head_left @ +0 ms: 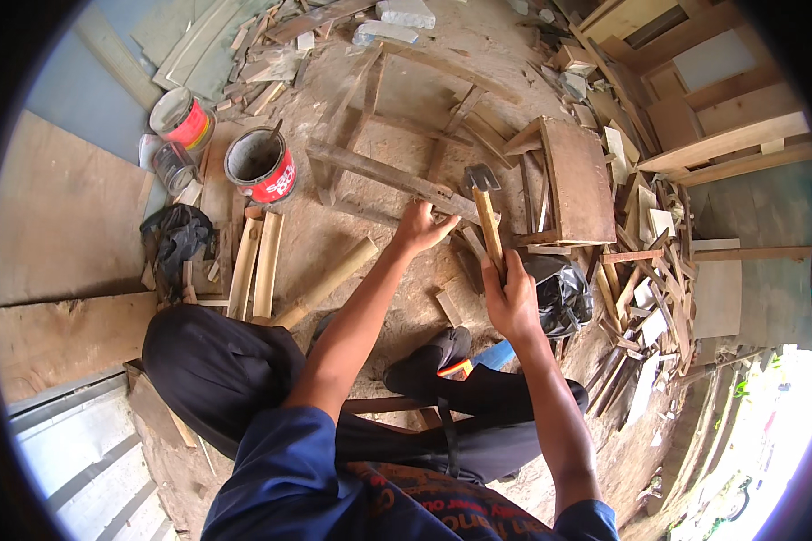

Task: The person assembles a small wooden frame by hammering nails into joints and attaching a flat panel. They use a hammer and nails to secure the pieces together, then place a white panel onto the frame and fasten it with additional nails.

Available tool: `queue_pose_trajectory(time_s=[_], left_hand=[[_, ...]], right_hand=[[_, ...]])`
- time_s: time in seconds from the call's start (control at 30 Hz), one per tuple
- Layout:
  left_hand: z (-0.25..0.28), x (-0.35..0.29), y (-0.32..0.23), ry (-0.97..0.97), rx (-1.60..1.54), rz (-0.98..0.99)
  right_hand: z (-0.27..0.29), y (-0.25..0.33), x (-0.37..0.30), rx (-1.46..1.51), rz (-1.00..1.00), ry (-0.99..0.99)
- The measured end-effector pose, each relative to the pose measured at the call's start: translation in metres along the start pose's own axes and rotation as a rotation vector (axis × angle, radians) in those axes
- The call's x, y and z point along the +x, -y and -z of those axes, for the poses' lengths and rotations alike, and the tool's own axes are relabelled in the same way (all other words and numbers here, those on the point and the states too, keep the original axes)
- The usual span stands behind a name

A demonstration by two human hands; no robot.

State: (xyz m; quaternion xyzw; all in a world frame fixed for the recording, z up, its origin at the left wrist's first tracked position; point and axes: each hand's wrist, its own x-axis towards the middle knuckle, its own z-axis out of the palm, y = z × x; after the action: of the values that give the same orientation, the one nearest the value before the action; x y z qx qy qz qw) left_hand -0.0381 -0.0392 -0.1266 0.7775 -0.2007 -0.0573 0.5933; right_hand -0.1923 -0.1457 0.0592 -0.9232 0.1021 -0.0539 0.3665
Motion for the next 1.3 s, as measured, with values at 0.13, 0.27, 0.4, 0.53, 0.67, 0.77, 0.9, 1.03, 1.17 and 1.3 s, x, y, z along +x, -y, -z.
queue_pose_trajectory(time_s=[0.13, 0.27, 0.4, 0.53, 0.67, 0.77, 0.9, 1.03, 1.17, 1.3], left_hand=[[-0.007, 0.001, -0.002, -0.032, 0.128, 0.025], [-0.002, -0.001, -0.017, -0.056, 0.104, -0.112], [0.002, 0.001, -0.024, -0.003, -0.005, -0.034], [0.004, 0.002, -0.027, 0.038, -0.050, 0.022], [0.004, 0.004, -0.019, 0.024, -0.080, -0.075], [0.000, 0.010, -0.010, -0.015, -0.094, -0.096], [0.000, 0.010, -0.009, 0.082, -0.170, -0.069], [0.001, 0.010, -0.009, 0.066, -0.236, -0.048], [0.006, 0.008, -0.018, 0.106, -0.208, 0.003], [0.018, 0.007, -0.023, 0.078, 0.061, -0.034]], right_hand=[[-0.016, -0.014, 0.037, -0.174, 0.207, -0.152], [-0.028, -0.041, 0.079, -0.269, 0.266, -0.058], [-0.037, -0.049, 0.083, -0.334, 0.317, 0.005], [-0.039, -0.050, 0.084, -0.215, 0.224, -0.005], [-0.039, -0.059, 0.087, -0.247, 0.303, -0.021], [-0.040, -0.062, 0.090, -0.224, 0.337, -0.054], [-0.036, -0.061, 0.088, -0.164, 0.307, -0.036], [-0.036, -0.056, 0.087, -0.170, 0.196, 0.025], [-0.034, -0.061, 0.088, -0.169, 0.252, -0.004], [-0.035, -0.061, 0.088, -0.145, 0.315, -0.032]])
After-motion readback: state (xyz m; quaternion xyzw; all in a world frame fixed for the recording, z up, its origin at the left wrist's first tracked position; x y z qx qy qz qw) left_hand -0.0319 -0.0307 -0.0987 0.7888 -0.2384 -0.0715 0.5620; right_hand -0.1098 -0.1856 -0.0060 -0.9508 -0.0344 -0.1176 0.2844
